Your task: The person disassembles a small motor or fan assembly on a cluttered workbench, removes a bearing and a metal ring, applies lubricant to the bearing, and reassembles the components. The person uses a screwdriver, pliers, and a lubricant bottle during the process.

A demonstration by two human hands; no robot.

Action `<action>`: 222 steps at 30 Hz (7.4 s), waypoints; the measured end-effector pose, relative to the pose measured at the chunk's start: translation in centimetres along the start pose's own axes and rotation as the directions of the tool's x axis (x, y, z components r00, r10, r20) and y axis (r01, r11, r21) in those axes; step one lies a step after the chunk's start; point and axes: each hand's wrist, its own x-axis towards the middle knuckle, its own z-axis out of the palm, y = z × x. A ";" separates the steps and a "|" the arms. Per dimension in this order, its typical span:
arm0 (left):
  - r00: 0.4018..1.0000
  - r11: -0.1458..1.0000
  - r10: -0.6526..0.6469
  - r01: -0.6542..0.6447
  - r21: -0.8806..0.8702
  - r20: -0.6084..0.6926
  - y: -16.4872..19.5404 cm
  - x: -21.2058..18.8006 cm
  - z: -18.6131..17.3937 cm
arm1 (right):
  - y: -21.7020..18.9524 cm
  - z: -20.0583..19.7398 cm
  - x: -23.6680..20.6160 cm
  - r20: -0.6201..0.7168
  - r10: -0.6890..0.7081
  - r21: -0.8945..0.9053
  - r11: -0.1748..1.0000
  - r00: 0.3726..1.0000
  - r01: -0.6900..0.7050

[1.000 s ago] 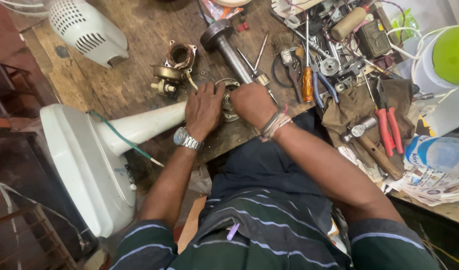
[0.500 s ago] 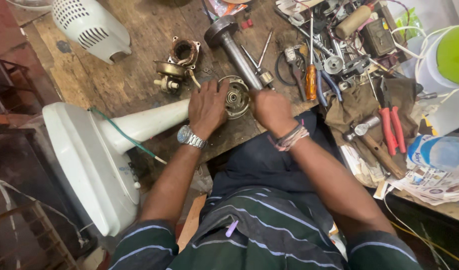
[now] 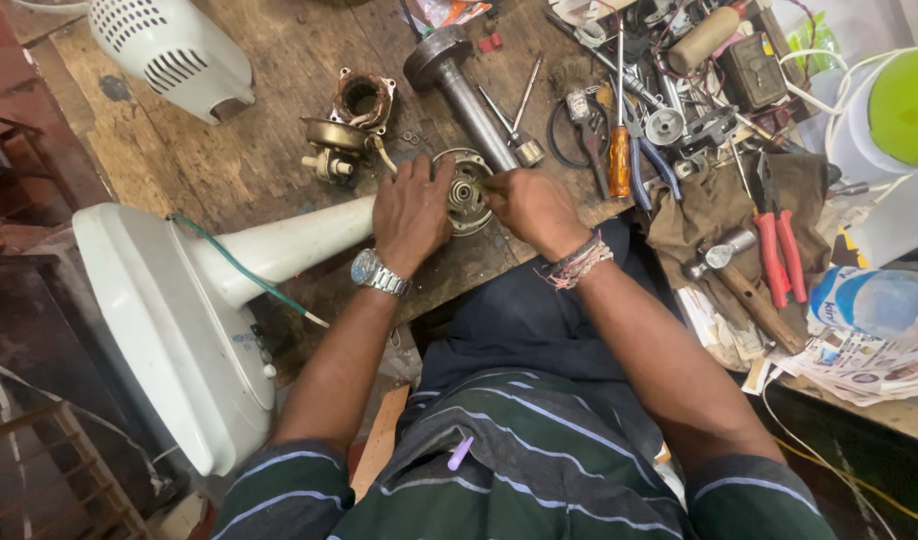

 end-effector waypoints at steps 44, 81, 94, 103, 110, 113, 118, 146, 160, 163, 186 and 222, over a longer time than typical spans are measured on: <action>0.999 0.999 0.038 -0.039 -0.028 -0.039 0.0 0.1 -0.4 | 1.5 3.1 2.8 0.123 -0.021 -0.085 0.996 0.992 0.032; 0.992 0.998 0.059 -0.062 -0.026 -0.108 0.0 -0.4 -0.5 | 1.1 2.1 0.0 0.089 0.106 0.244 0.962 0.990 -0.125; 0.999 0.995 0.029 -0.033 -0.093 -0.040 0.0 -0.5 -0.4 | 2.8 3.8 2.3 0.242 0.177 0.367 0.893 0.954 -0.259; 0.998 0.994 0.048 -0.051 -0.093 -0.031 -0.3 -0.7 0.0 | 0.1 3.4 1.0 -0.046 -0.024 0.139 0.990 0.999 0.030; 0.993 0.995 0.067 -0.074 -0.073 -0.099 -0.2 -0.5 0.1 | -1.1 6.8 -1.4 -0.120 -0.022 -0.151 0.989 0.993 0.004; 0.996 0.995 0.046 -0.052 -0.089 -0.070 -0.1 -0.3 0.0 | -1.6 7.7 -1.1 -0.135 0.030 -0.236 0.970 0.990 -0.061; 0.998 0.995 0.019 -0.025 -0.095 -0.060 -0.1 -0.5 -0.2 | 1.2 5.0 -0.2 -0.102 0.083 0.228 0.972 0.991 -0.058; 0.999 0.998 0.009 -0.007 -0.066 0.031 0.0 -0.2 -0.1 | 1.4 2.5 3.4 0.315 0.121 0.218 0.956 0.941 -0.196; 0.997 0.995 0.044 -0.049 -0.086 -0.067 -0.2 -0.5 0.4 | -0.1 7.1 0.6 -0.126 -0.166 -0.220 0.966 0.978 0.135; 0.997 0.996 0.041 -0.047 -0.079 -0.066 -0.2 -0.3 0.3 | -0.4 7.6 0.6 -0.163 -0.178 -0.249 0.959 0.970 0.134; 0.988 0.997 0.038 -0.046 -0.053 -0.148 -0.4 -0.7 0.5 | 0.3 5.2 -3.4 -0.191 0.028 0.092 0.996 0.981 -0.010; 0.998 0.999 -0.032 0.033 -0.018 0.049 -0.5 -0.2 0.2 | -0.7 2.9 -1.1 -0.226 -0.020 0.177 0.982 0.974 0.061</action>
